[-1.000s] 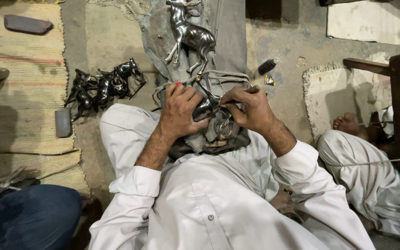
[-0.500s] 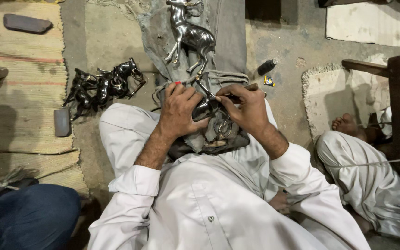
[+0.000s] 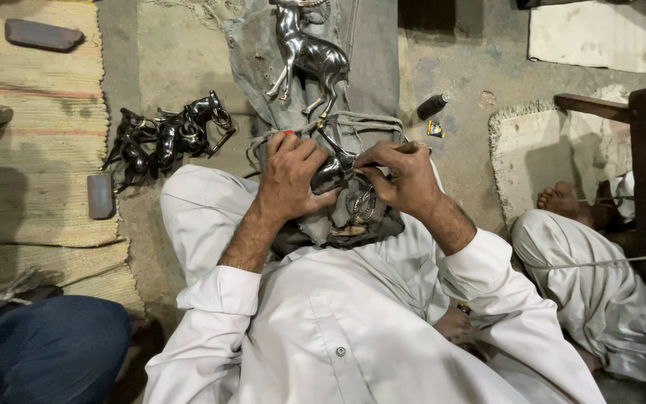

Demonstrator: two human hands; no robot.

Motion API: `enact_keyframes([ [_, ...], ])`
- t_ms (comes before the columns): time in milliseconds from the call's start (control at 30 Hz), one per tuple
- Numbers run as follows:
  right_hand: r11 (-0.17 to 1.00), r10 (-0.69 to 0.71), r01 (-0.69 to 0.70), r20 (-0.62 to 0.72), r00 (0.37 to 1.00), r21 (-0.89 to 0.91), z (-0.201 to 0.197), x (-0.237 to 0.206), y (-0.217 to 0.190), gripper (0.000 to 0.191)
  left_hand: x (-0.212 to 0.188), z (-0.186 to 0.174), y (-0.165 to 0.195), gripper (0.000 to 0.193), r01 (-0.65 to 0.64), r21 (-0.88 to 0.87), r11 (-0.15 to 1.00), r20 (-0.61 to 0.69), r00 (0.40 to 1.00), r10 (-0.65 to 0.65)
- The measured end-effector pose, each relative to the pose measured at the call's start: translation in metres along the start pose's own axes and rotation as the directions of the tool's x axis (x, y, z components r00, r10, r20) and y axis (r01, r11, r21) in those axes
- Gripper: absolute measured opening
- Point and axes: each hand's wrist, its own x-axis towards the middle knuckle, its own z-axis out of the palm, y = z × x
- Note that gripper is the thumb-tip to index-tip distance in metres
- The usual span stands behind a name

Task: The person sits cross-legged on the floor holding a metal animal figurine against a cloth-covered sandbag and works its surface with a small hand tool, rotating the figurine to reach different areas. Other finished metal animal figurines lie on the mat beside them.

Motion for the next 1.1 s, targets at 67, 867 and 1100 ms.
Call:
enact_keyframes([
  [67,0.999,-0.053,0.053,-0.012,0.999,0.010,0.000,-0.001,0.002,0.017,0.000,0.000,0.000,0.057,-0.001,0.002,1.000,-0.002,1.000,0.001],
  [867,0.928,0.369,-0.283,-0.492,0.789,0.243,0.047,-0.029,-0.017,0.009,-0.001,-0.005,0.002,0.053,0.017,-0.012,1.000,0.002,1.000,-0.017],
  [1100,0.940,0.339,-0.274,-0.473,0.813,0.202,0.043,-0.029,-0.015,0.009,-0.001,-0.004,0.001,0.055,0.010,0.004,1.000,0.001,1.000,-0.010],
])
